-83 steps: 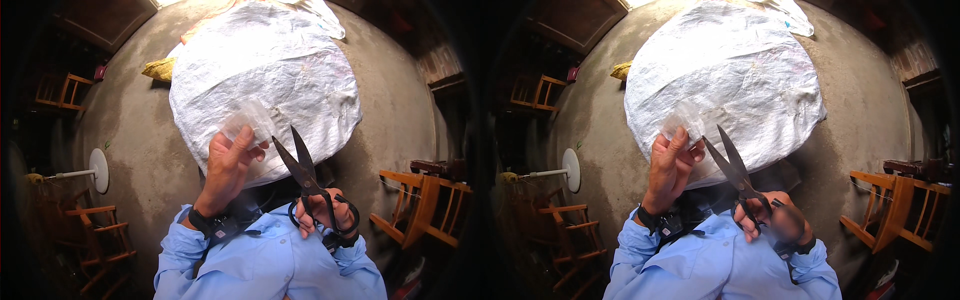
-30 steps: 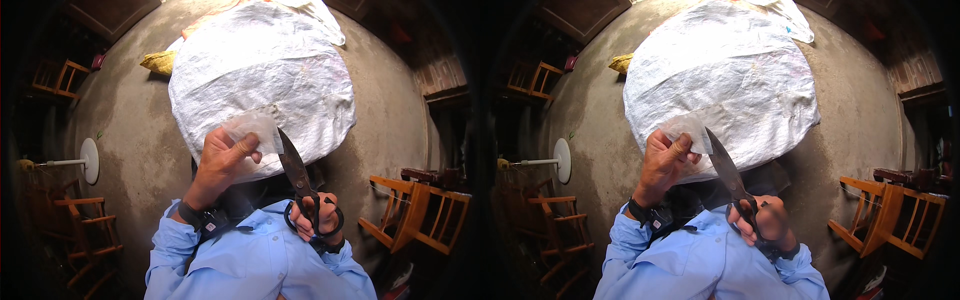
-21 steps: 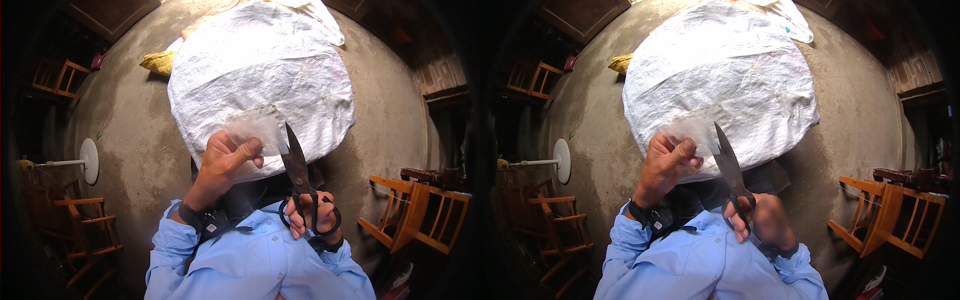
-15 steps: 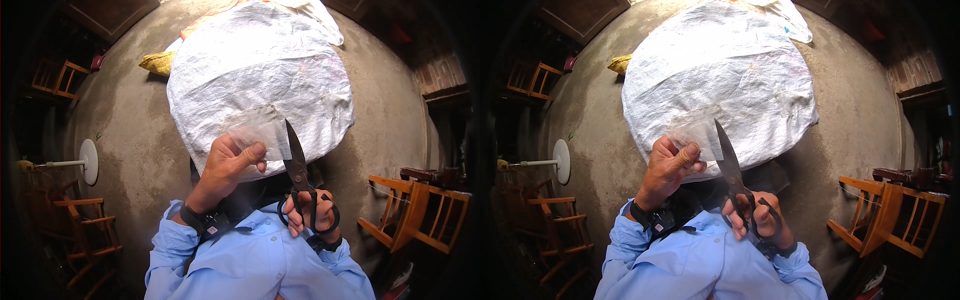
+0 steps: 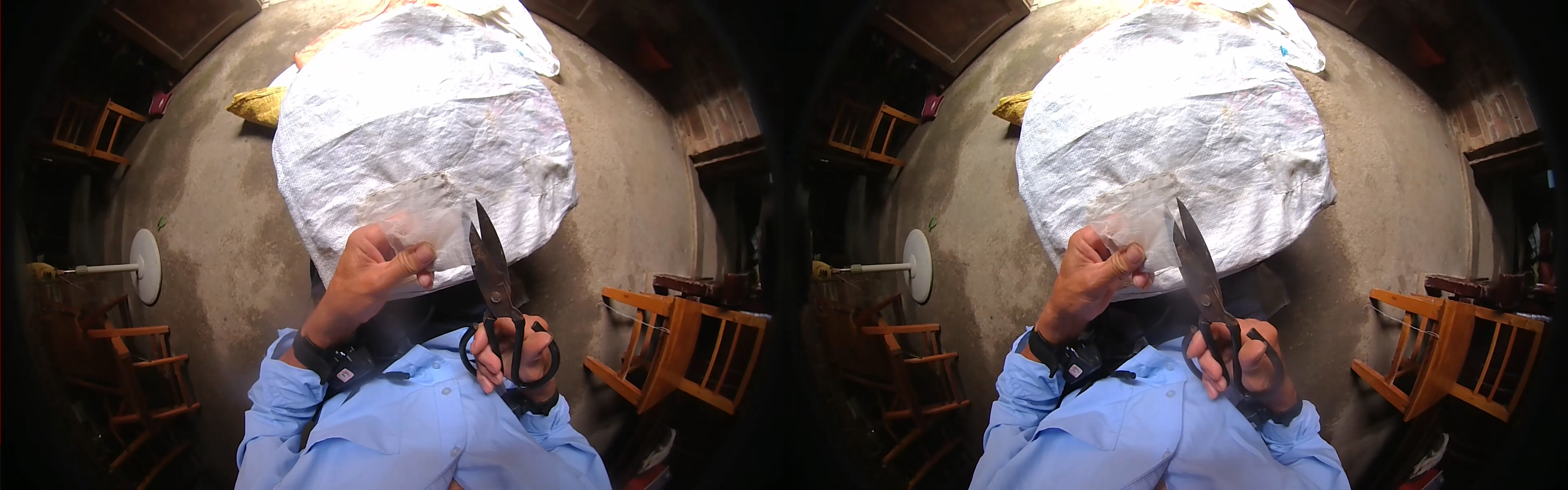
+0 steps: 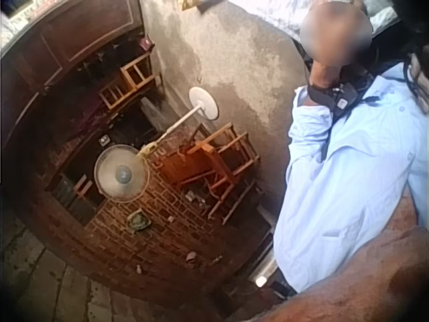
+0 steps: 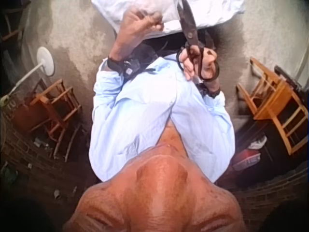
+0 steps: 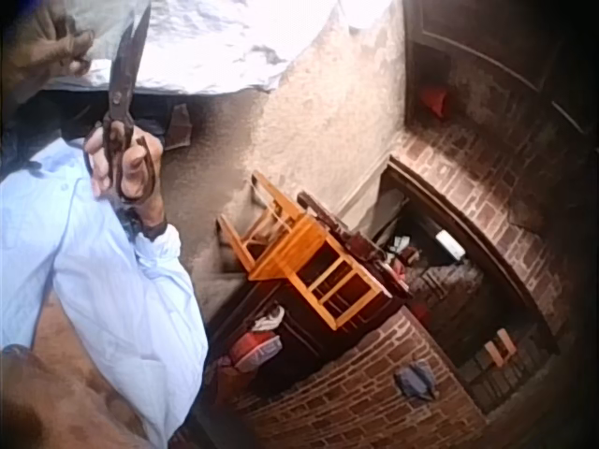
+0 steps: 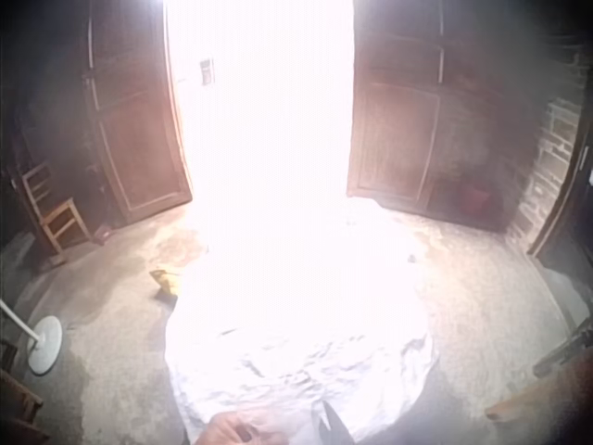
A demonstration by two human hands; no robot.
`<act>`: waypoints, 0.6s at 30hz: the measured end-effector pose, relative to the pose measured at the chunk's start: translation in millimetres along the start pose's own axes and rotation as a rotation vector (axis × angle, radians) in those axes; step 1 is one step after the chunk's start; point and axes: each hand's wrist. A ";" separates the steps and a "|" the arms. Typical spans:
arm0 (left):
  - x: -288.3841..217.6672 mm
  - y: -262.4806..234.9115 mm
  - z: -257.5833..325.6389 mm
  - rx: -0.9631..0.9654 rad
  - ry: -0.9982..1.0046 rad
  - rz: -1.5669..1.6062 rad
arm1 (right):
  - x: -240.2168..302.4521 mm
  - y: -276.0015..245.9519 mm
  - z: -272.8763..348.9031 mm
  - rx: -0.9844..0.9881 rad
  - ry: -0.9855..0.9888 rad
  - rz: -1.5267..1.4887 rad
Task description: Repair a hole in a large white woven bag using a patch and needle.
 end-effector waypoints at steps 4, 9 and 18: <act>-0.6 4.0 2.3 0.041 0.007 0.003 | -3.7 -4.7 -2.9 0.030 0.024 -0.079; 0.9 2.6 3.5 0.011 -0.016 0.021 | -7.1 -7.7 1.8 -0.027 -0.033 -0.014; -3.4 14.5 4.1 0.070 -0.122 -0.083 | 25.5 -1.8 -17.1 -0.423 -0.532 0.358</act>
Point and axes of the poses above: each hand's wrist, its own z-axis away from the middle knuckle, its own y-axis out of the palm, x = y × z, and after that the axes turned 7 degrees about y, right-handed
